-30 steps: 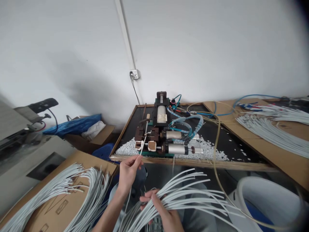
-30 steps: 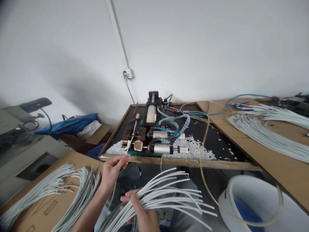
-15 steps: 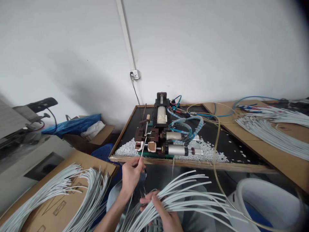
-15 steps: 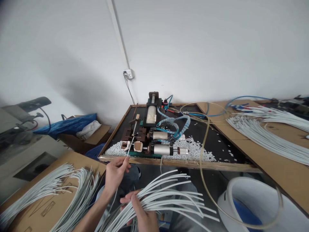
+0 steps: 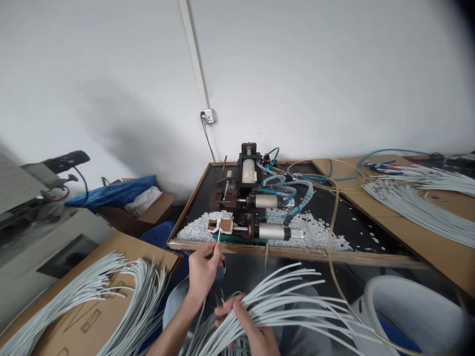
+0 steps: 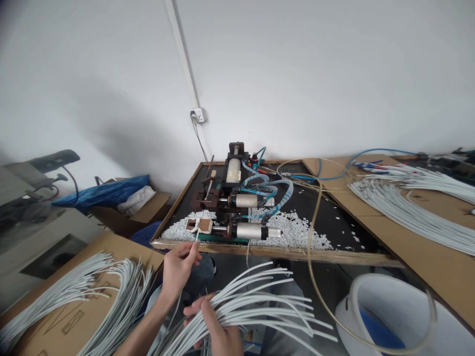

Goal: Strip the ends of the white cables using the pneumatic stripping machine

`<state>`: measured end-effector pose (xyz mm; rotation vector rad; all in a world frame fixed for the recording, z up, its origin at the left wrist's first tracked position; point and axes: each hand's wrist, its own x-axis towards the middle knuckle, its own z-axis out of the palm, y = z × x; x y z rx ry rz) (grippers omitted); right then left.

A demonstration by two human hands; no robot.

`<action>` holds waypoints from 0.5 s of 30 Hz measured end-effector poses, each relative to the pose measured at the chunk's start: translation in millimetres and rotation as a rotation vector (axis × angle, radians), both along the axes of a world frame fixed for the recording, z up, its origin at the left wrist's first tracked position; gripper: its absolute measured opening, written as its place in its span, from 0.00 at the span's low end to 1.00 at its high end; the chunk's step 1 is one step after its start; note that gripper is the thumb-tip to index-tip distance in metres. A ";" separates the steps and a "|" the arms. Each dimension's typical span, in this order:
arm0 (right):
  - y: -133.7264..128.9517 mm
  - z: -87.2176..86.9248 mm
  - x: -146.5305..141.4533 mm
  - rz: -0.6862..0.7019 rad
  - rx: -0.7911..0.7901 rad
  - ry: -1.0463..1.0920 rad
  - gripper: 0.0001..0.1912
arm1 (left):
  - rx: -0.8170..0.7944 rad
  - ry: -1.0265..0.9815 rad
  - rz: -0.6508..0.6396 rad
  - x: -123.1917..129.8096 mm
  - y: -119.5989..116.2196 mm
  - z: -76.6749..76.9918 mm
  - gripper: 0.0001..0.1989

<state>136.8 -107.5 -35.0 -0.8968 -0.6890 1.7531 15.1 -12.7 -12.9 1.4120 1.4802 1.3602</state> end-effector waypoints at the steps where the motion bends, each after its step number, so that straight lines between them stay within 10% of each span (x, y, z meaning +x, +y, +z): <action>1: -1.2 2.3 0.2 0.003 -0.006 -0.006 0.26 | 0.003 -0.005 -0.003 -0.3 0.3 0.1 0.15; 15: -14.2 17.8 -3.8 -0.016 0.059 -0.035 0.26 | 0.065 -0.049 0.023 -0.8 -3.8 1.2 0.13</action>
